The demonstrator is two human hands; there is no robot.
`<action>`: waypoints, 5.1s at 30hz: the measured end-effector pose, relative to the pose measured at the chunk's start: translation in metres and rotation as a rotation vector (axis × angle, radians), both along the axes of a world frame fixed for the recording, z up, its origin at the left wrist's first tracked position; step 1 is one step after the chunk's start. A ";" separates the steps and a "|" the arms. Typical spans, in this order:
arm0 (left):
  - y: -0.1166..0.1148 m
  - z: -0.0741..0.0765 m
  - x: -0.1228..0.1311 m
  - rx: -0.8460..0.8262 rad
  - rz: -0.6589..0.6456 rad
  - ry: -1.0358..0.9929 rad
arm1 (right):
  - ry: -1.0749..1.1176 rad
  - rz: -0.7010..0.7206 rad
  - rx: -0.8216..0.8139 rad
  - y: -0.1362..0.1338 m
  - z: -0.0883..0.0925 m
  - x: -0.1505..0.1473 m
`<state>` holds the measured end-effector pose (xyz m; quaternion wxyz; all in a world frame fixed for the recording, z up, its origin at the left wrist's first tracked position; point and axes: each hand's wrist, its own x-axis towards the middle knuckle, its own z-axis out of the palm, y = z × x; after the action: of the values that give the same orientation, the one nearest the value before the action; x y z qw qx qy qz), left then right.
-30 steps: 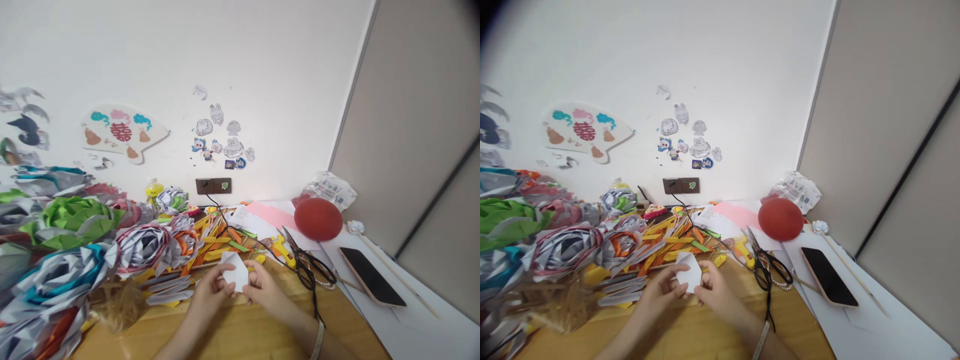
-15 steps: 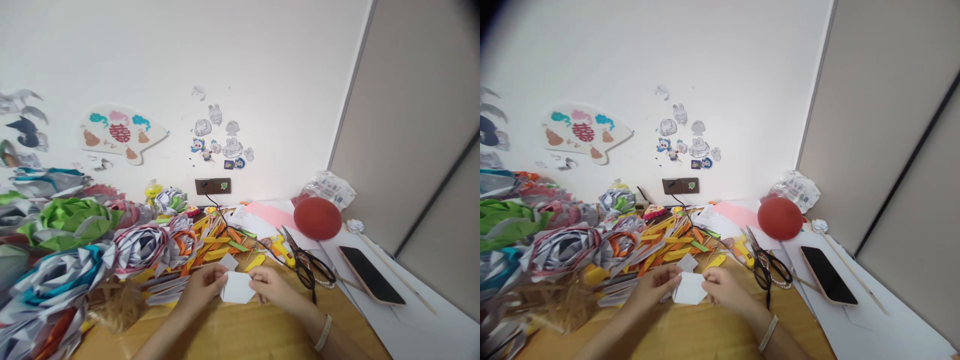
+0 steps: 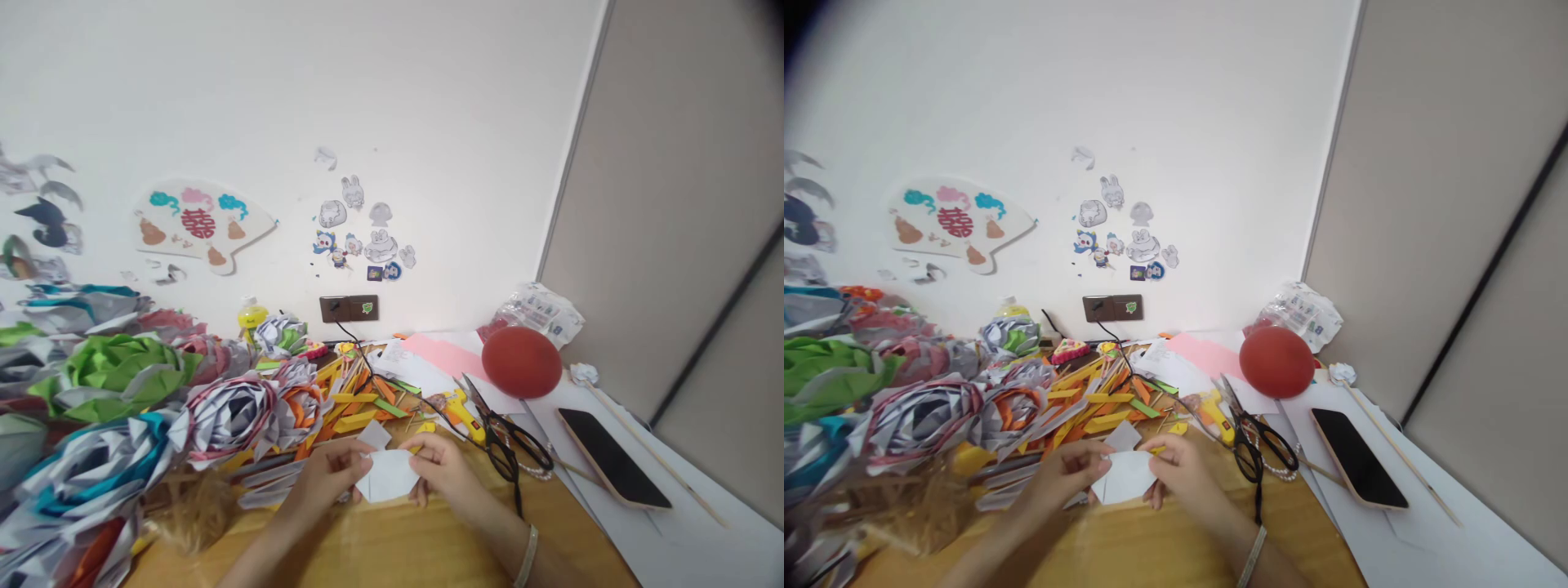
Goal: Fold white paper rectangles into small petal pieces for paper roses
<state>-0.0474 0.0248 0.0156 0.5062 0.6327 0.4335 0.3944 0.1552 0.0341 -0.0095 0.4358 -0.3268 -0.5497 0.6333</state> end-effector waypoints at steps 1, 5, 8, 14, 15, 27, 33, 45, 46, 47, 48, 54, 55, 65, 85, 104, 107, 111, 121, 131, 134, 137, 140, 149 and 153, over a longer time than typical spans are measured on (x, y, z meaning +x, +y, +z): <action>0.000 0.000 0.000 0.008 0.011 0.002 | -0.001 -0.020 -0.008 -0.001 0.001 0.000; -0.003 0.004 0.002 0.024 0.040 0.037 | 0.009 -0.083 -0.031 -0.003 0.004 -0.002; -0.004 0.006 0.002 -0.011 0.031 0.051 | 0.035 -0.086 -0.029 -0.003 0.003 -0.002; -0.006 0.005 0.003 -0.117 -0.003 -0.051 | -0.032 -0.104 0.074 -0.006 0.008 -0.001; -0.007 0.004 0.004 -0.134 0.009 -0.063 | -0.051 -0.105 0.094 -0.007 0.009 0.000; -0.008 0.012 0.005 -0.162 -0.006 0.056 | -0.191 -0.089 0.223 -0.010 0.012 0.006; -0.007 0.012 0.006 -0.120 -0.021 0.099 | -0.262 -0.067 0.236 -0.006 0.003 0.005; -0.005 0.002 0.008 -0.070 0.003 0.162 | -0.343 -0.057 0.230 -0.006 0.004 0.003; -0.005 0.002 0.008 -0.077 0.004 0.158 | -0.348 -0.060 0.224 -0.005 0.004 0.003; -0.004 0.002 0.008 -0.089 0.003 0.152 | -0.352 -0.065 0.219 -0.005 0.004 0.003; -0.004 0.002 0.008 -0.100 0.004 0.144 | -0.357 -0.070 0.216 -0.005 0.004 0.003; -0.005 0.005 0.010 -0.129 0.033 0.095 | -0.304 -0.053 0.180 -0.005 0.006 0.003; -0.005 0.005 0.010 -0.127 0.039 0.093 | -0.295 -0.050 0.178 -0.005 0.006 0.004; -0.008 0.008 0.012 -0.153 0.096 0.097 | -0.272 -0.043 0.184 -0.003 0.001 0.001; -0.003 0.004 0.004 -0.188 0.052 0.137 | -0.303 -0.072 0.196 -0.003 -0.005 -0.001; -0.004 -0.008 0.006 -0.069 -0.018 0.146 | -0.344 -0.128 0.205 -0.005 -0.005 -0.005; -0.007 -0.010 0.012 -0.041 -0.009 0.230 | -0.366 -0.115 0.260 -0.007 -0.002 -0.006; -0.011 -0.008 0.018 -0.008 0.006 0.297 | -0.420 -0.105 0.345 -0.012 0.006 -0.006; -0.010 -0.013 0.018 -0.153 -0.091 0.100 | -0.506 -0.122 0.459 -0.016 0.012 -0.005; -0.009 -0.006 0.014 -0.092 -0.049 0.136 | -0.467 -0.031 0.378 -0.016 0.024 -0.002; -0.010 -0.004 0.014 -0.052 0.007 0.216 | -0.477 -0.033 0.397 -0.017 0.024 -0.004; -0.009 -0.003 0.012 -0.054 0.021 0.225 | -0.469 -0.028 0.361 -0.013 0.021 -0.001; -0.006 -0.002 0.008 -0.123 0.000 0.187 | -0.437 -0.044 0.314 -0.008 0.017 0.004; -0.001 0.003 0.007 -0.172 0.064 0.170 | -0.400 -0.088 0.358 -0.009 0.016 0.002; -0.001 -0.001 0.010 -0.139 0.039 0.199 | -0.492 -0.125 0.360 -0.009 0.013 0.001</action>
<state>-0.0377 0.0235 0.0150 0.4954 0.6238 0.5201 0.3083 0.1564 0.0252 0.0032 0.3785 -0.4210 -0.7211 0.3994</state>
